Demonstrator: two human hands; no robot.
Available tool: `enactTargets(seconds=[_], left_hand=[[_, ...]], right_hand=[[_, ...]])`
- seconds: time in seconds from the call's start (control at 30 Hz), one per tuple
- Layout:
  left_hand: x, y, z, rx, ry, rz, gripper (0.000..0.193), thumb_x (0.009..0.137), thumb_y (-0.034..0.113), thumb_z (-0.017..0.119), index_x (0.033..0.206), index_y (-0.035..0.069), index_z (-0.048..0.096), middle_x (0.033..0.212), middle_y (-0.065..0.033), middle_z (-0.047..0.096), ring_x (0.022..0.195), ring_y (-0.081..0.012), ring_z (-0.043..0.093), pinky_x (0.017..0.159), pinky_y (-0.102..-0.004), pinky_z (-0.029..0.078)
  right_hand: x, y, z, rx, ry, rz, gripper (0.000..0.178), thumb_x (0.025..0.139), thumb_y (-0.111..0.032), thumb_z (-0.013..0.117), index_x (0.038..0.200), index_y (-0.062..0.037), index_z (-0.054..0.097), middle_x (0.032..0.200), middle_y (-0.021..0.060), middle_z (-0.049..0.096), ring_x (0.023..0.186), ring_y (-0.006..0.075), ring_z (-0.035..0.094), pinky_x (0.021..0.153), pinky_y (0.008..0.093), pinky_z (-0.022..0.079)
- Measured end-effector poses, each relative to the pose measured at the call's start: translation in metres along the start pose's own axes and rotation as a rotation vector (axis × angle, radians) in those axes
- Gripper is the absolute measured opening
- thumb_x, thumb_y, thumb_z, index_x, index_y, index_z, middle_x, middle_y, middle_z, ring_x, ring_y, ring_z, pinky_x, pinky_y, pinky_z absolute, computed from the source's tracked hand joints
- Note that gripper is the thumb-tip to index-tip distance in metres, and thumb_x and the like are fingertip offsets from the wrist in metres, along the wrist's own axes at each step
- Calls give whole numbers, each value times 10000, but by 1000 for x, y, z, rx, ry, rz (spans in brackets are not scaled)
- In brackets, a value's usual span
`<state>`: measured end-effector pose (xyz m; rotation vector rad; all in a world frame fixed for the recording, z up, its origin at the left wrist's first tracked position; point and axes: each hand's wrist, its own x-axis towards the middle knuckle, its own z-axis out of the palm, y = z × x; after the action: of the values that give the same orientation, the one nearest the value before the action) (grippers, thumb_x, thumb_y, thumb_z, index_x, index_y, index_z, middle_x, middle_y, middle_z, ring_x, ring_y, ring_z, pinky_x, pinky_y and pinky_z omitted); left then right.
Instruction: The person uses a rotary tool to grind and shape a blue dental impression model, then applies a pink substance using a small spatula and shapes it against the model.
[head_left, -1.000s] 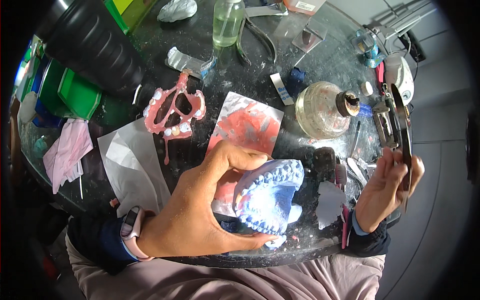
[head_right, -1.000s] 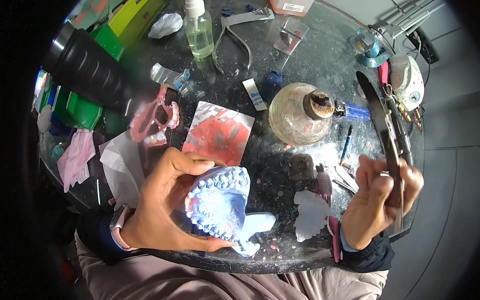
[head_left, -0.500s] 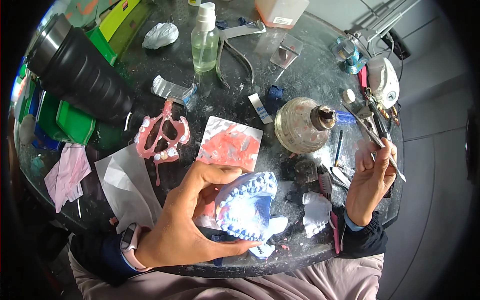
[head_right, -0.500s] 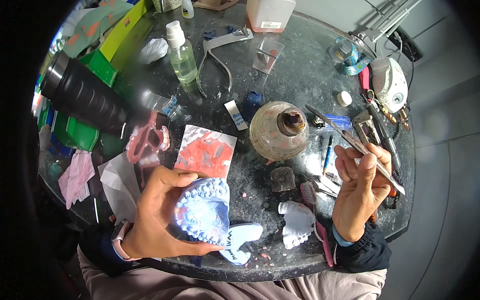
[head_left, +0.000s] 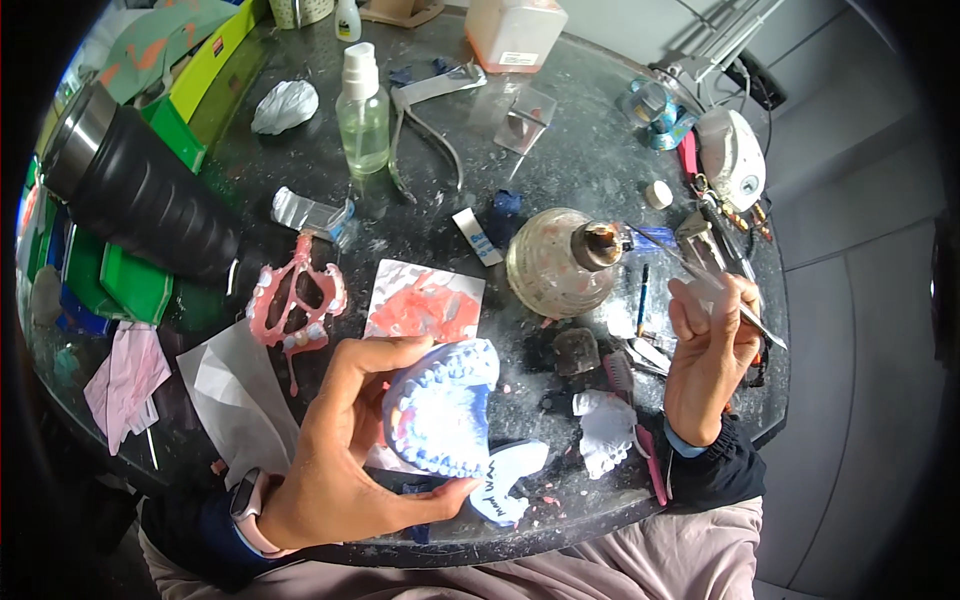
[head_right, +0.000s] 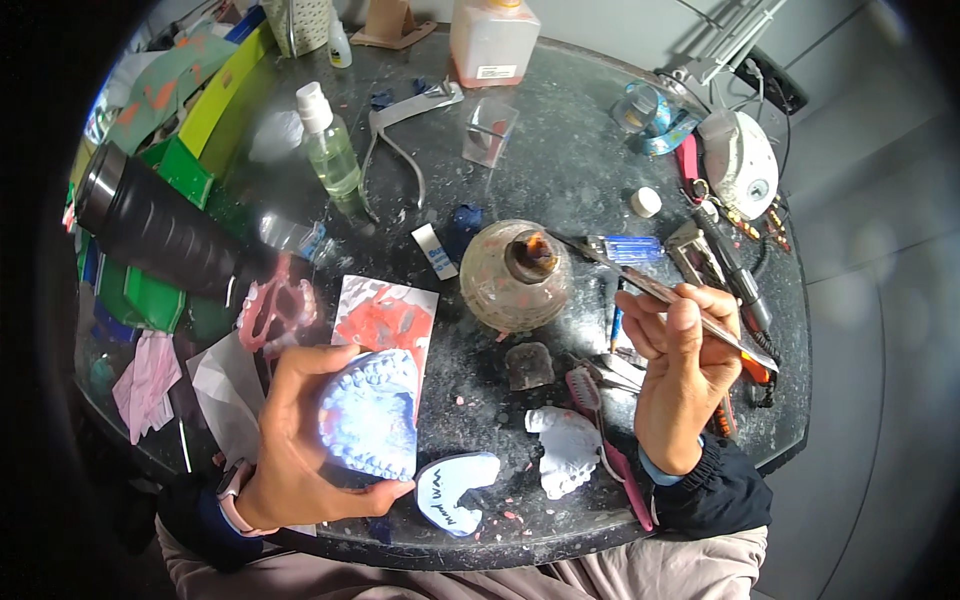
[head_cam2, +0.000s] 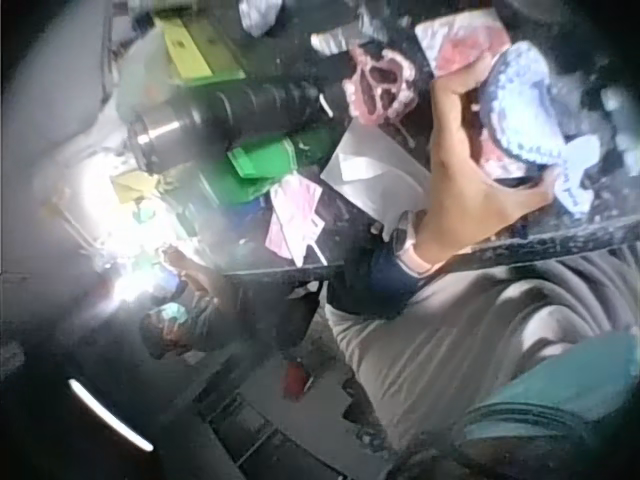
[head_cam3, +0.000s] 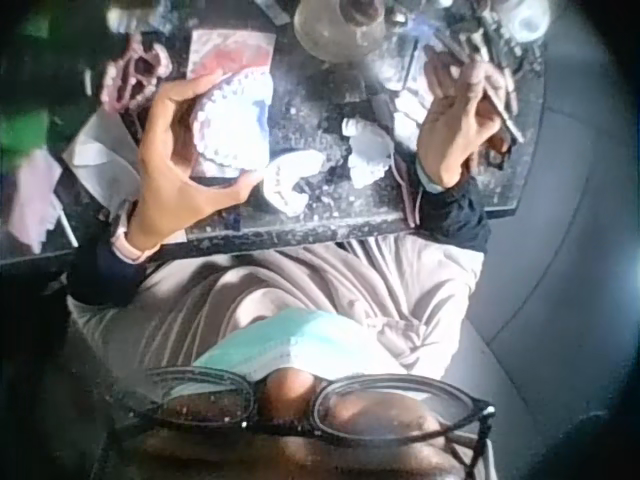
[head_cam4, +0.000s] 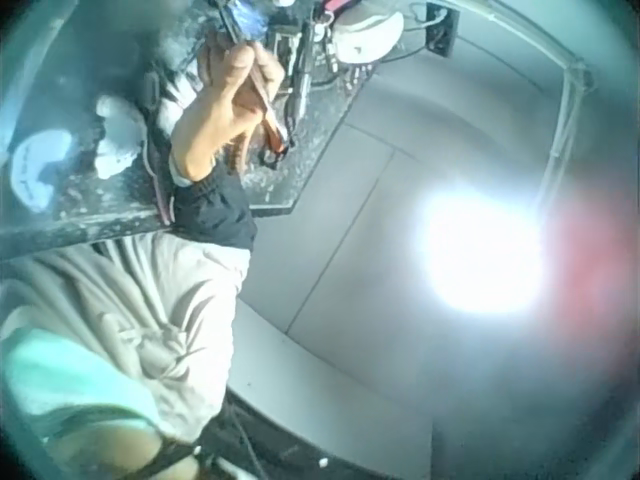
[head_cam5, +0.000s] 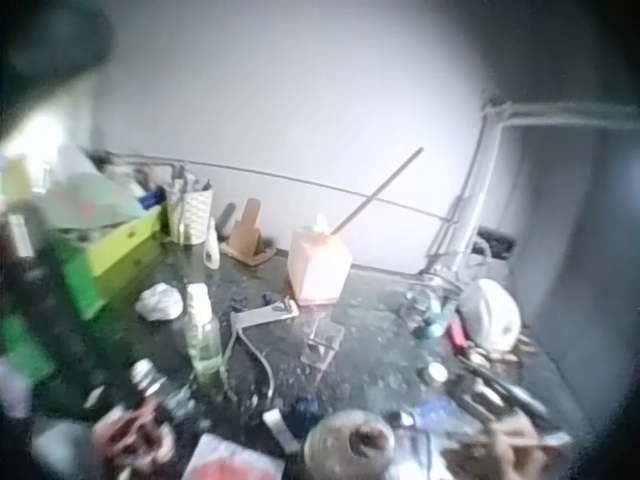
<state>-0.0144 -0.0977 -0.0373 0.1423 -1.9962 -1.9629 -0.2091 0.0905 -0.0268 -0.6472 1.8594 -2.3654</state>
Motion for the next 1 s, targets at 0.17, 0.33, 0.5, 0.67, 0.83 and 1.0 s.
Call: enactTargets(seconds=[0.17, 0.33, 0.5, 0.67, 0.83, 1.0], left_hand=[[8, -1, -2, 38, -50, 104, 881, 535, 36, 807, 1254, 25, 297, 1229, -180, 417, 1149, -220, 442, 968, -350, 381], [4, -1, 0, -78, -53, 38, 857, 551, 17, 777, 1264, 26, 301, 1285, -213, 401, 1181, -248, 434, 980, -365, 377], [2, 2, -2, -72, -75, -2, 853, 563, 0, 756, 1280, 19, 296, 1289, -211, 400, 1189, -260, 437, 983, -373, 376], [3, 5, 0, -70, -28, -16, 776, 612, 5, 734, 1295, 0, 365, 1267, -138, 440, 1131, -203, 464, 978, -302, 354], [4, 6, -1, 93, -26, 32, 766, 602, 44, 728, 1287, -4, 390, 1232, -152, 457, 1126, -249, 471, 963, -322, 359], [4, 6, -3, 57, -74, 7, 803, 600, 22, 722, 1300, -24, 331, 1259, -181, 435, 1160, -250, 455, 981, -348, 357]], right_hand=[[2, 0, -3, 24, -30, -7, 166, 913, -166, 539, 1008, -41, 485, 881, 136, 649, 841, 290, 664, 701, 325, 560], [0, 1, 0, -3, -33, 15, 161, 906, -154, 548, 998, -38, 485, 869, 140, 651, 842, 289, 663, 694, 326, 562], [-1, -1, 1, -6, -29, 27, 159, 902, -142, 550, 994, -32, 481, 882, 148, 651, 848, 295, 661, 706, 330, 566], [0, 0, 0, 5, -40, 19, 167, 903, -138, 547, 1001, -22, 476, 889, 155, 649, 851, 302, 660, 728, 347, 566], [1, 1, -2, 8, -51, 2, 170, 901, -137, 548, 1000, -20, 475, 889, 158, 649, 852, 305, 659, 734, 357, 567], [1, 3, -5, 3, -53, 4, 170, 901, -140, 548, 1002, -24, 476, 894, 155, 649, 852, 303, 660, 733, 356, 568]])
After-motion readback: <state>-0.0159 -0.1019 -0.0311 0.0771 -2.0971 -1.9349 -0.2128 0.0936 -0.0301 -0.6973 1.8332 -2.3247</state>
